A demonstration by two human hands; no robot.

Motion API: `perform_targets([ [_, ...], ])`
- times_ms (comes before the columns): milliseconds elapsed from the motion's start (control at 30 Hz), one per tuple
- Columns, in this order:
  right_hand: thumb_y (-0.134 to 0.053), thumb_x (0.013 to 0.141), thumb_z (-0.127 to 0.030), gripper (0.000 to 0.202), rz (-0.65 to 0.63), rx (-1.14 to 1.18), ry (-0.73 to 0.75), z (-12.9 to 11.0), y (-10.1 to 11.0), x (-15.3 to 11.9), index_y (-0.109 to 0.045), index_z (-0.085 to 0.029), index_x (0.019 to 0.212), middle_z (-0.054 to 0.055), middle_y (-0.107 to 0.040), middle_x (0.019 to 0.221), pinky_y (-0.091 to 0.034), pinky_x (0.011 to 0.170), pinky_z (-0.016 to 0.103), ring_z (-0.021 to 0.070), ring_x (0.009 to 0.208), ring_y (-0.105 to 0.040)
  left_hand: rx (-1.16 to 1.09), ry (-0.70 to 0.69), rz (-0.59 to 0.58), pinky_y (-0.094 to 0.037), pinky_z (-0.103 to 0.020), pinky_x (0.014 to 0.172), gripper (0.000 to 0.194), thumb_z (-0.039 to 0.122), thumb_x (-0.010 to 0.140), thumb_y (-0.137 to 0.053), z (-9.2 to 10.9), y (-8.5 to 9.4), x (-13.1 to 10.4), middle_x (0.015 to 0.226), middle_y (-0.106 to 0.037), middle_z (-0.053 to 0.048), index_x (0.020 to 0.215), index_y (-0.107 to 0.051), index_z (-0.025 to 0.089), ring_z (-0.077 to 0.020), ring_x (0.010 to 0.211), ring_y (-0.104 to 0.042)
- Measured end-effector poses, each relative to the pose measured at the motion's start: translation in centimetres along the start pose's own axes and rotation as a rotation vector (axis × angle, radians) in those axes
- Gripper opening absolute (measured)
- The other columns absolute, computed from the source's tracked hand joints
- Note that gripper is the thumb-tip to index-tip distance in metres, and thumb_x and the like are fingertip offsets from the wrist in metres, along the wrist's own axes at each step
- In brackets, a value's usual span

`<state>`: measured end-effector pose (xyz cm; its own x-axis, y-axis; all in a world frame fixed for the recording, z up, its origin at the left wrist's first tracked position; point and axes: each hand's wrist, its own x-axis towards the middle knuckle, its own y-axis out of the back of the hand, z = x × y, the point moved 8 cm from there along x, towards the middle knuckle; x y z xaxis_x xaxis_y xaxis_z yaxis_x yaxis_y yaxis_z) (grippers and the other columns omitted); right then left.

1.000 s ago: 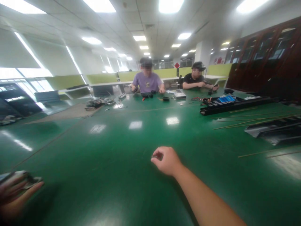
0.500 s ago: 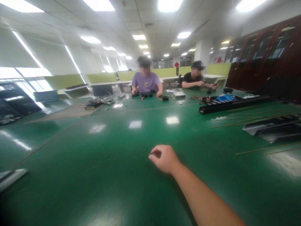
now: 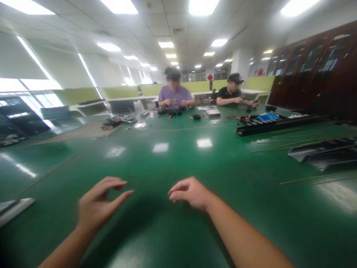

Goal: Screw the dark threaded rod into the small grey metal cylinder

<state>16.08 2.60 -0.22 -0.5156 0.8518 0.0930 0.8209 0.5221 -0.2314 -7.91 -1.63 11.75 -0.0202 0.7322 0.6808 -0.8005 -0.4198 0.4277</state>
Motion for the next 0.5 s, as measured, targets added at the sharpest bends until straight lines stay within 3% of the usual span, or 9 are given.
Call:
perform_targets([
  [100, -0.086, 0.065, -0.039, 0.032, 0.091, 0.136, 0.043, -0.1, 1.1, 0.1, -0.075, -0.013, 0.08, 0.006, -0.071, 0.074, -0.049, 0.067, 0.03, 0.0147, 0.065, -0.062, -0.216, -0.064, -0.396, -0.051, -0.041, 0.094, 0.052, 0.03, 0.056, -0.091, 2.9, -9.4, 0.4, 0.104, -0.073, -0.01, 0.106, -0.076, 0.026, -0.0291, 0.1, -0.064],
  [167, -0.086, 0.065, -0.044, 0.037, 0.119, 0.174, 0.056, 0.0, 1.4, 0.3, -0.074, -0.013, 0.08, 0.005, -0.069, 0.073, -0.049, 0.068, 0.03, 0.0142, 0.066, -0.061, -0.319, -0.035, -0.472, -0.051, -0.042, 0.094, 0.041, 0.027, 0.064, -0.086, 4.4, -13.2, 0.3, 0.105, -0.073, -0.01, 0.104, -0.077, 0.026, -0.0288, 0.102, -0.064],
  [233, -0.084, 0.065, -0.05, 0.042, 0.129, 0.201, 0.063, 0.0, 1.5, 0.5, -0.073, -0.013, 0.08, 0.003, -0.067, 0.074, -0.049, 0.069, 0.03, 0.0138, 0.067, -0.06, -0.389, 0.016, -0.449, -0.052, -0.039, 0.092, 0.026, 0.025, 0.071, -0.079, 5.1, -15.1, 0.0, 0.103, -0.073, -0.009, 0.097, -0.079, 0.026, -0.0269, 0.101, -0.066],
  [300, -0.08, 0.068, -0.056, 0.046, 0.133, 0.228, 0.07, 0.0, 1.5, 0.6, -0.072, -0.013, 0.083, 0.004, -0.067, 0.075, -0.048, 0.067, 0.029, 0.0134, 0.066, -0.06, -0.429, 0.08, -0.405, -0.053, -0.037, 0.092, 0.018, 0.025, 0.075, -0.074, 4.8, -15.5, -0.3, 0.101, -0.074, -0.009, 0.093, -0.079, 0.024, -0.0253, 0.098, -0.067],
  [367, -0.072, 0.073, -0.062, 0.052, 0.107, 0.235, 0.043, 0.2, 1.3, 0.7, -0.072, -0.012, 0.087, 0.006, -0.069, 0.075, -0.048, 0.065, 0.029, 0.0139, 0.064, -0.061, -0.415, 0.157, -0.365, -0.054, -0.035, 0.09, 0.017, 0.027, 0.077, -0.073, 3.7, -14.2, -0.4, 0.099, -0.075, -0.007, 0.092, -0.079, 0.023, -0.0242, 0.094, -0.069],
  [433, -0.064, 0.077, -0.067, 0.058, 0.057, 0.209, -0.017, 0.6, 0.9, 0.7, -0.072, -0.011, 0.091, 0.008, -0.071, 0.075, -0.047, 0.064, 0.03, 0.0147, 0.063, -0.062, -0.314, 0.234, -0.293, -0.055, -0.035, 0.087, 0.016, 0.031, 0.079, -0.073, 1.9, -10.9, -0.3, 0.095, -0.076, -0.005, 0.092, -0.078, 0.023, -0.0232, 0.089, -0.07],
  [500, -0.063, 0.079, -0.067, 0.058, 0.016, 0.156, -0.075, 1.0, 0.8, 0.6, -0.072, -0.011, 0.093, 0.009, -0.072, 0.076, -0.047, 0.065, 0.029, 0.0146, 0.063, -0.063, -0.143, 0.28, -0.132, -0.055, -0.036, 0.088, 0.018, 0.036, 0.078, -0.075, 0.4, -5.6, 0.1, 0.092, -0.075, 0.0, 0.092, -0.076, 0.025, -0.0222, 0.087, -0.069],
])
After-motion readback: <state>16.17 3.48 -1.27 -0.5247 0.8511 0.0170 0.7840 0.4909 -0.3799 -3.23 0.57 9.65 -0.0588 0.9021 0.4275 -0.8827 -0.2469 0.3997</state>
